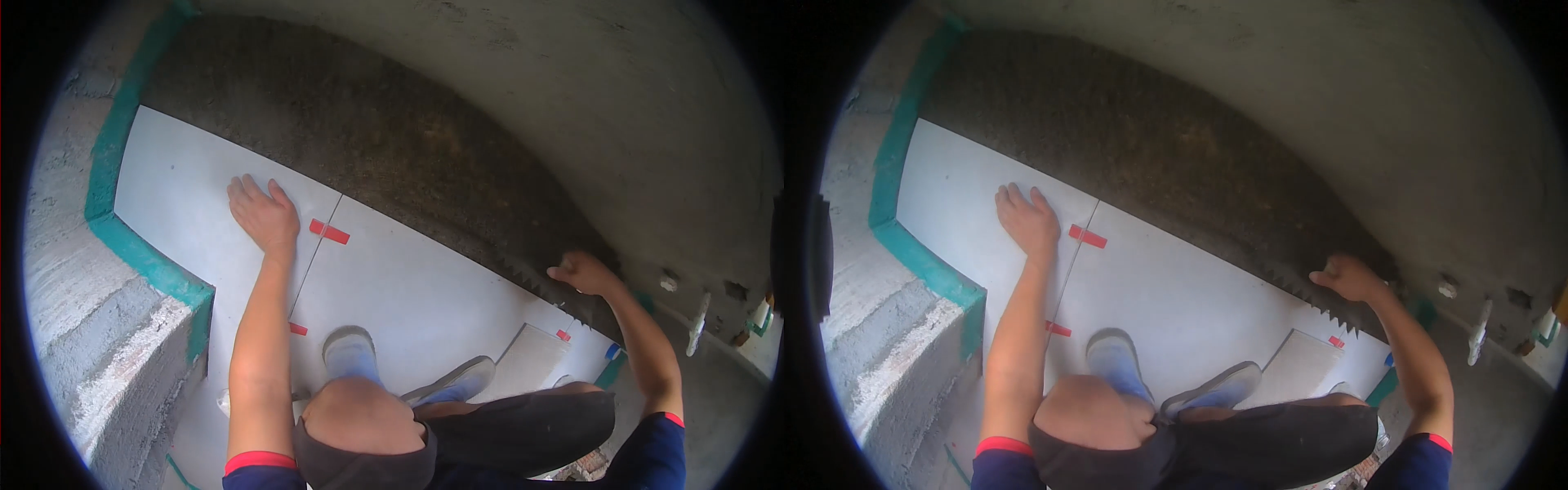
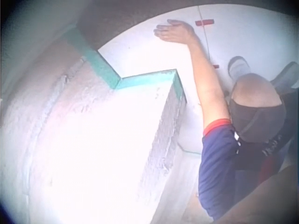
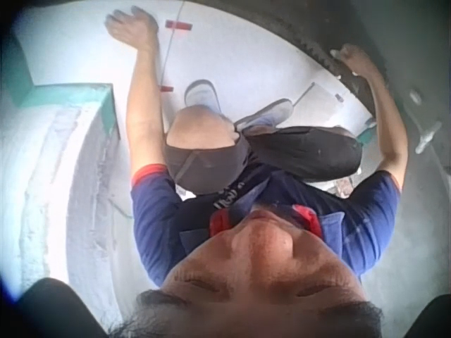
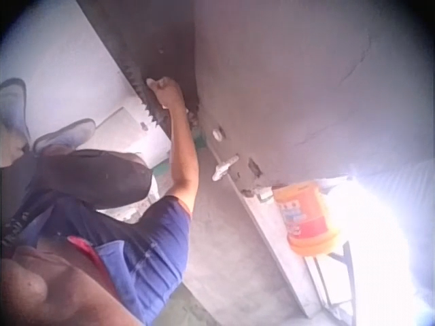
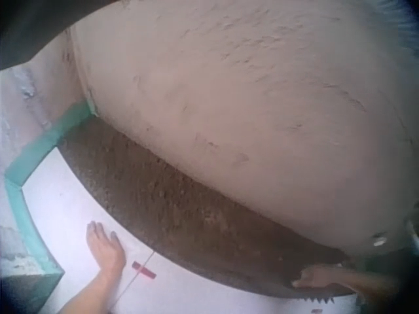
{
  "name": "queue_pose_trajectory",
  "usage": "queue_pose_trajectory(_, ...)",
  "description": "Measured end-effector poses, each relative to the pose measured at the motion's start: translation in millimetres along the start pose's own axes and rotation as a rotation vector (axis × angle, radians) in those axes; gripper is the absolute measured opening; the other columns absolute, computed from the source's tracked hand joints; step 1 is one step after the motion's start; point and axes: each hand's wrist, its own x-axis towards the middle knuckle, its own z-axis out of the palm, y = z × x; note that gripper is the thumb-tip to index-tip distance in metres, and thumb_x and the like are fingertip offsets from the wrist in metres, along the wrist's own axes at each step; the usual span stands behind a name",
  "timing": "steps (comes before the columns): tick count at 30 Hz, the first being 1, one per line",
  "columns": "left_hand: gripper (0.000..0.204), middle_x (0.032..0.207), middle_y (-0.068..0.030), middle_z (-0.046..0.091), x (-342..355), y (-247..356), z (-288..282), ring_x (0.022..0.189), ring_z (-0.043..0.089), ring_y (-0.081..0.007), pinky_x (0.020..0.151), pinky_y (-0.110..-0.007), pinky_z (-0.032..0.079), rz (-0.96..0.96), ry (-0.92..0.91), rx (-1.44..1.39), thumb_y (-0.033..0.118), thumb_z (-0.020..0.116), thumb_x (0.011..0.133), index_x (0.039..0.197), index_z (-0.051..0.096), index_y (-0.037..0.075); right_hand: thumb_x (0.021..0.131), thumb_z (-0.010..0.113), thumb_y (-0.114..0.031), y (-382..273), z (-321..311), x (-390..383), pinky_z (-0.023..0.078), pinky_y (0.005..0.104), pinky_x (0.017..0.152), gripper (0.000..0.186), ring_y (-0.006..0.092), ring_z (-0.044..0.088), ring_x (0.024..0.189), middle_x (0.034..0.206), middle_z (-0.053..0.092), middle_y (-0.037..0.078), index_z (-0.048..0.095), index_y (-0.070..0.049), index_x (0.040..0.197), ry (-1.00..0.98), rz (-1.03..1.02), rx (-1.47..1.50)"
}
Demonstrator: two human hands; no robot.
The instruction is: The person spreads mortar using a notched trowel on a floor and then uses a power saw to cut a ceramic tile.
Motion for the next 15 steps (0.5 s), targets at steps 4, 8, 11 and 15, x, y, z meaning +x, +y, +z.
queue_pose_trajectory(4,0.042,0.132,-0.0267,0.044,-2.5,-10.8,2.7,0.128,0.036,-0.0410,0.107,-0.048,0.027,0.031,0.003,0.013,0.024,0.054,0.092,0.122,0.048,-0.005,0.086,0.055,-0.059,-96.6,-16.9,7.5,0.047,0.0412,0.069,0.061,0.0296,0.060,0.073,0.073,0.061,0.021,0.062,0.001,0.076,-0.043,-0.202,0.011)
queue_pose_trajectory(8,0.043,0.132,-0.0262,0.044,2.8,-10.5,3.9,0.127,0.037,-0.0410,0.108,-0.048,0.027,0.032,0.036,-0.008,0.025,0.054,0.092,0.124,0.048,-0.004,0.088,0.056,-0.056,-209.0,-13.7,63.8,0.032,0.0303,0.035,0.054,0.0121,0.041,0.038,0.050,0.045,0.001,0.045,-0.008,0.066,-0.232,-0.271,0.254)
queue_pose_trajectory(11,0.043,0.133,-0.0257,0.044,0.6,-4.4,8.4,0.127,0.037,-0.0405,0.108,-0.048,0.027,0.051,0.038,-0.020,0.025,0.053,0.092,0.124,0.048,-0.004,0.089,0.056,-0.054,-238.4,-21.8,84.7,0.034,0.0316,0.040,0.053,0.0128,0.041,0.042,0.053,0.043,0.002,0.044,-0.009,0.065,-0.273,-0.206,0.314)
queue_pose_trajectory(15,0.045,0.134,-0.0246,0.043,-1.3,-16.6,7.2,0.128,0.037,-0.0389,0.108,-0.047,0.027,0.032,0.006,-0.005,0.026,0.052,0.093,0.125,0.048,-0.005,0.090,0.054,-0.053,-186.1,-2.9,90.9,0.033,0.0323,0.039,0.052,0.0132,0.040,0.041,0.049,0.042,0.001,0.049,-0.008,0.066,-0.362,-0.163,0.298)
